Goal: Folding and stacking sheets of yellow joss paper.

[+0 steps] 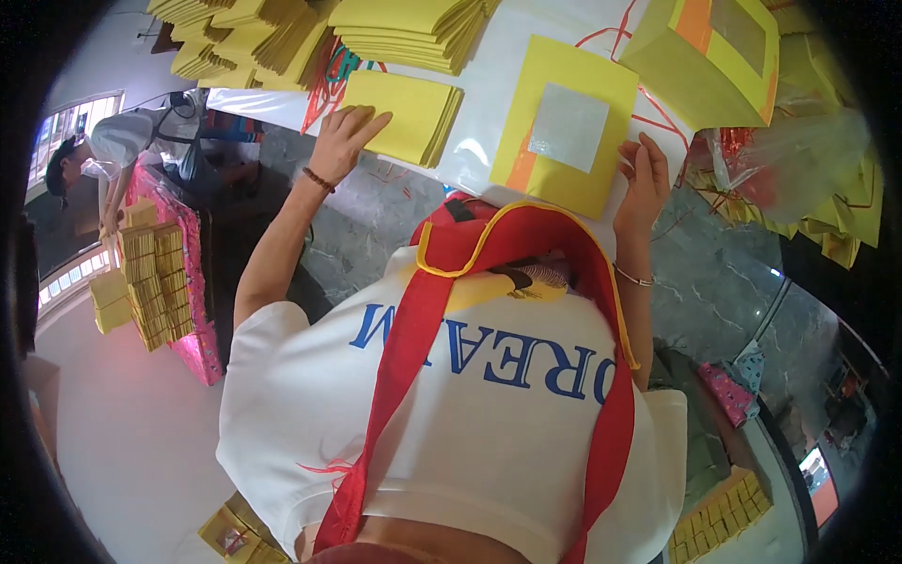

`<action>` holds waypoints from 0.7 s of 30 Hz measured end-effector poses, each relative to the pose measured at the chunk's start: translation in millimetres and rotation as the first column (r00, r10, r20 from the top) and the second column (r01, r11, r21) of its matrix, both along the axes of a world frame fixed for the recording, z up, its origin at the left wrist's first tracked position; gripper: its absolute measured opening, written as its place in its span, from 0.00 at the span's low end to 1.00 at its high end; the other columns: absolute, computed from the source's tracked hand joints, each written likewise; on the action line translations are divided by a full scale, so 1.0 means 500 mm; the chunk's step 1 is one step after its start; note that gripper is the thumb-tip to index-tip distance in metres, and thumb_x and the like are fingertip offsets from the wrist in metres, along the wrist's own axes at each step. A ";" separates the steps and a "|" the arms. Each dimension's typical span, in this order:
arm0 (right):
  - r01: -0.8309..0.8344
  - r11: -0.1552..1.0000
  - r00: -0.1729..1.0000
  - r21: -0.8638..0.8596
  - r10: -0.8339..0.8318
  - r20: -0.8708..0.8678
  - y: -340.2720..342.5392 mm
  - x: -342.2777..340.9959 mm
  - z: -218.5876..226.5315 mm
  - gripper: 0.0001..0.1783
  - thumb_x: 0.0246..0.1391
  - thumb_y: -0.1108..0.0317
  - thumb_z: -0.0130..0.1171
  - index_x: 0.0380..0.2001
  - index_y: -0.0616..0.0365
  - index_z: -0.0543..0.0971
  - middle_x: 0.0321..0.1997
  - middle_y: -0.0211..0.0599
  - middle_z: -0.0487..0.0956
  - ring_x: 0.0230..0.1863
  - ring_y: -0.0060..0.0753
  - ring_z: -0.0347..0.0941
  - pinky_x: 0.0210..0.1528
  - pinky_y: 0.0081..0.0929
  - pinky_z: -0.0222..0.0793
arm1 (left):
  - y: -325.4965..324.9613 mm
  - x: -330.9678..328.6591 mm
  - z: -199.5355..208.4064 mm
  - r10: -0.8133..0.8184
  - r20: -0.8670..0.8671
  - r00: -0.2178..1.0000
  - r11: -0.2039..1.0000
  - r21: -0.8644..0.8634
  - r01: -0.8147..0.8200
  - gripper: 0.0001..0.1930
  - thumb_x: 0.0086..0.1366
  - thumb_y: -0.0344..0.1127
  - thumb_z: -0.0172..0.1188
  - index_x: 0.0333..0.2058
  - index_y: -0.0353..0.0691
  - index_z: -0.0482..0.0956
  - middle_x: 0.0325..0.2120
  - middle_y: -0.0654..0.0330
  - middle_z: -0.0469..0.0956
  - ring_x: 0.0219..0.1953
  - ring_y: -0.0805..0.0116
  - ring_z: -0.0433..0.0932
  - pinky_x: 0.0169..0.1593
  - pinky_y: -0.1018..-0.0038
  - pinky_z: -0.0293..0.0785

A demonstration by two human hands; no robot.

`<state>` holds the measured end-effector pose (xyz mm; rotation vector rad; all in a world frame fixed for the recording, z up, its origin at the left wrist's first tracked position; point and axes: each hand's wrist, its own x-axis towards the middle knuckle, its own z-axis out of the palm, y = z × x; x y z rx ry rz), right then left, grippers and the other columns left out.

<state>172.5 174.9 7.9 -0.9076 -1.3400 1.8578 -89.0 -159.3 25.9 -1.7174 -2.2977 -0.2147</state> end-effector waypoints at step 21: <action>-0.224 0.911 0.958 0.345 0.140 0.252 -0.034 0.032 -0.011 0.13 0.56 0.68 0.52 0.43 0.61 0.74 0.38 0.34 0.78 0.43 0.28 0.73 0.46 0.22 0.66 | 0.012 0.035 0.086 0.083 0.109 0.991 0.930 -0.367 -0.037 0.43 0.44 0.39 0.64 0.61 0.55 0.55 0.57 0.55 0.58 0.59 0.56 0.57 0.59 0.51 0.49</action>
